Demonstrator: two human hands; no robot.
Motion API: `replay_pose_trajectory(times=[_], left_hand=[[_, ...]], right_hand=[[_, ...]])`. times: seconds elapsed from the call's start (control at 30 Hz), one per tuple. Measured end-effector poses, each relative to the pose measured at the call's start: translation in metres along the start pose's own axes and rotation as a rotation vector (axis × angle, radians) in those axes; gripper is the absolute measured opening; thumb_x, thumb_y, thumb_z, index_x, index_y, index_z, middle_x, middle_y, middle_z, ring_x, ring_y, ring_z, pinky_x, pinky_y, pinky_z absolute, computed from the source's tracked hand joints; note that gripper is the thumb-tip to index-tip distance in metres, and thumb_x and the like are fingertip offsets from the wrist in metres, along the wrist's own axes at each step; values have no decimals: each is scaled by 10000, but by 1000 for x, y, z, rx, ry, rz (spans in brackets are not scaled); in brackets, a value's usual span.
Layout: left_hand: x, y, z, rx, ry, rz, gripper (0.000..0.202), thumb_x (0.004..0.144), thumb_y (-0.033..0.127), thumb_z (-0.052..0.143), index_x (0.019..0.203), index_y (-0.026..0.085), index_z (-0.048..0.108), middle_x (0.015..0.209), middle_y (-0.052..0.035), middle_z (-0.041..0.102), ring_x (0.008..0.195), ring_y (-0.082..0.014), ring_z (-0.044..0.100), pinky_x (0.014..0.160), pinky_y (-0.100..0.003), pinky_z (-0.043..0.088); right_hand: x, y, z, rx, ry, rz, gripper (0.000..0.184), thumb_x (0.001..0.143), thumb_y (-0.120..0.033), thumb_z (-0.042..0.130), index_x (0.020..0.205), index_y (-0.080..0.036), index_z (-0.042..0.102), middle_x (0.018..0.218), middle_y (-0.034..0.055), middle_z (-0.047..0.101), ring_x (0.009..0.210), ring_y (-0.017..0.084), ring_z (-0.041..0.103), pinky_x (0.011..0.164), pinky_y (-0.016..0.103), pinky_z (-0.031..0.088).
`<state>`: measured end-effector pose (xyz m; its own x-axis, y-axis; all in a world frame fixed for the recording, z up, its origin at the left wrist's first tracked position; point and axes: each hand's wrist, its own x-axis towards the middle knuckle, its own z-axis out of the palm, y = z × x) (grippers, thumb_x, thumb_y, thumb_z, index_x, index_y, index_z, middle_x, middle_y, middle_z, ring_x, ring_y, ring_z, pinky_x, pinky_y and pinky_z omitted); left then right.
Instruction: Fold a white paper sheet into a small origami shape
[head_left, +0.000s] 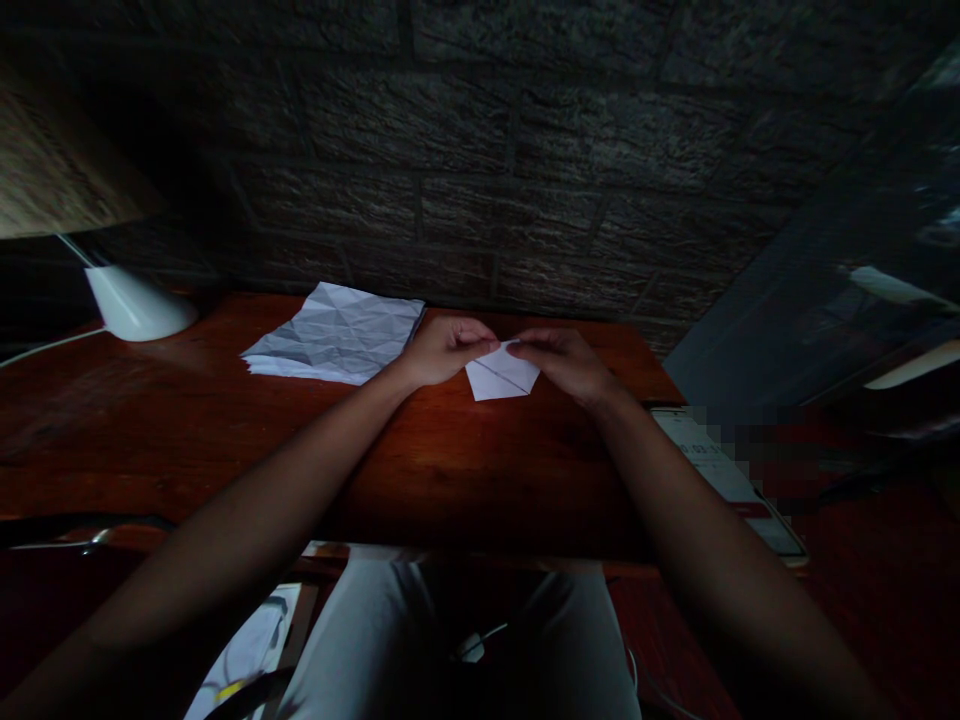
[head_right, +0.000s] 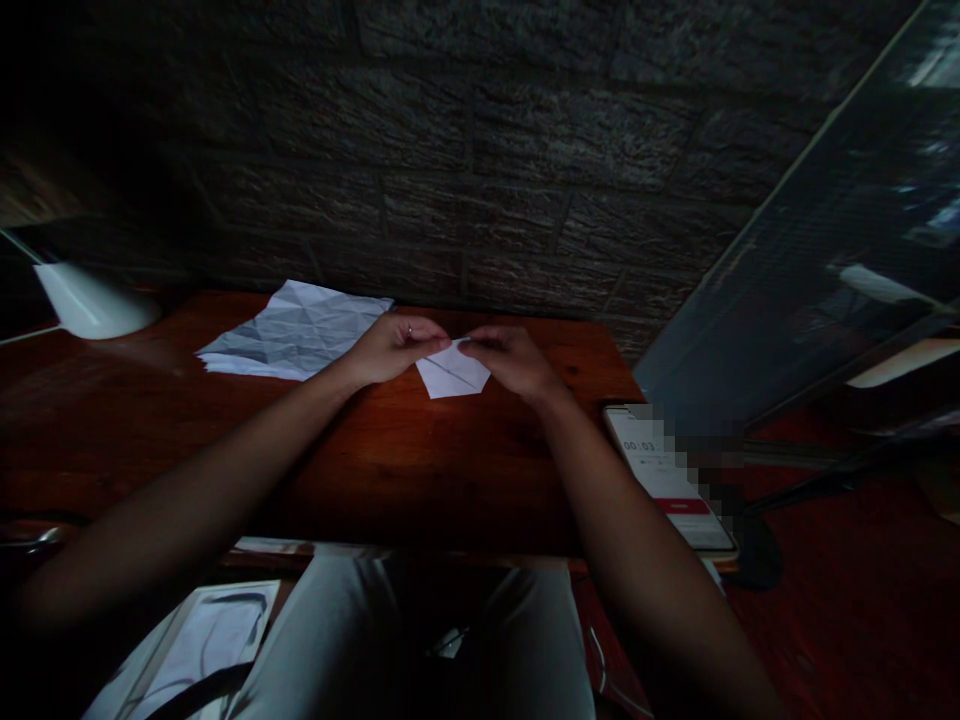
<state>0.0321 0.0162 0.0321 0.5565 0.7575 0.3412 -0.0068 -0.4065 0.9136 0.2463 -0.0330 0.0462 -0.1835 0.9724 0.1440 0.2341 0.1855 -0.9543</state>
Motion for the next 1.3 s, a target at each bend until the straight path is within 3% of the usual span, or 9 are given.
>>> replay_pose_trajectory(times=[0.3,0.57,0.73,0.87,1.07,1.17,1.3], left_hand=[[0,3,-3,-34,-57,-175,198,736,311,837,865,172,784,834,-32,791,753,-146,701,761,-295,541],[-3,10,0,-239,105,-387,276,616,324,898,831,174,810,845,-42,793,780,-165,699,796,-315,556],[-3,9,-2,-359,143,-461,336,596,316,932,858,165,783,890,-58,789,833,-175,719,877,-356,575],[-2,8,-2,-382,132,-458,289,639,279,906,865,161,770,864,-47,772,800,-159,708,839,-336,571],[-2,7,0,-267,34,-326,278,677,306,886,890,162,779,818,-16,747,716,-121,643,677,-249,474],[-2,7,2,-168,-27,-222,252,716,342,861,867,162,772,817,-14,743,736,-128,635,708,-263,463],[-1,5,3,-88,-63,-156,260,743,377,835,879,167,766,850,-23,753,772,-142,644,744,-282,469]], right_hand=[[0,0,-2,-71,-72,-5,243,755,-407,767,874,-197,799,818,23,741,745,171,618,726,324,463],[-4,-11,3,144,72,10,441,778,-523,795,1094,-221,737,1044,51,760,870,175,654,750,304,499],[-11,-20,4,144,9,21,527,795,-514,813,1238,-256,688,1184,69,746,979,207,674,786,326,519],[-8,-16,6,159,-30,-31,538,707,-428,876,1179,-228,712,1159,59,748,971,190,669,841,323,516],[-4,-11,2,117,-35,31,405,742,-482,820,1049,-221,770,917,22,754,780,169,633,709,302,477],[-3,-9,-2,76,2,38,334,745,-501,811,903,-208,783,848,29,749,727,163,612,683,303,457],[-2,-7,-3,40,31,22,323,734,-497,815,870,-206,791,819,22,742,707,153,599,683,308,451]])
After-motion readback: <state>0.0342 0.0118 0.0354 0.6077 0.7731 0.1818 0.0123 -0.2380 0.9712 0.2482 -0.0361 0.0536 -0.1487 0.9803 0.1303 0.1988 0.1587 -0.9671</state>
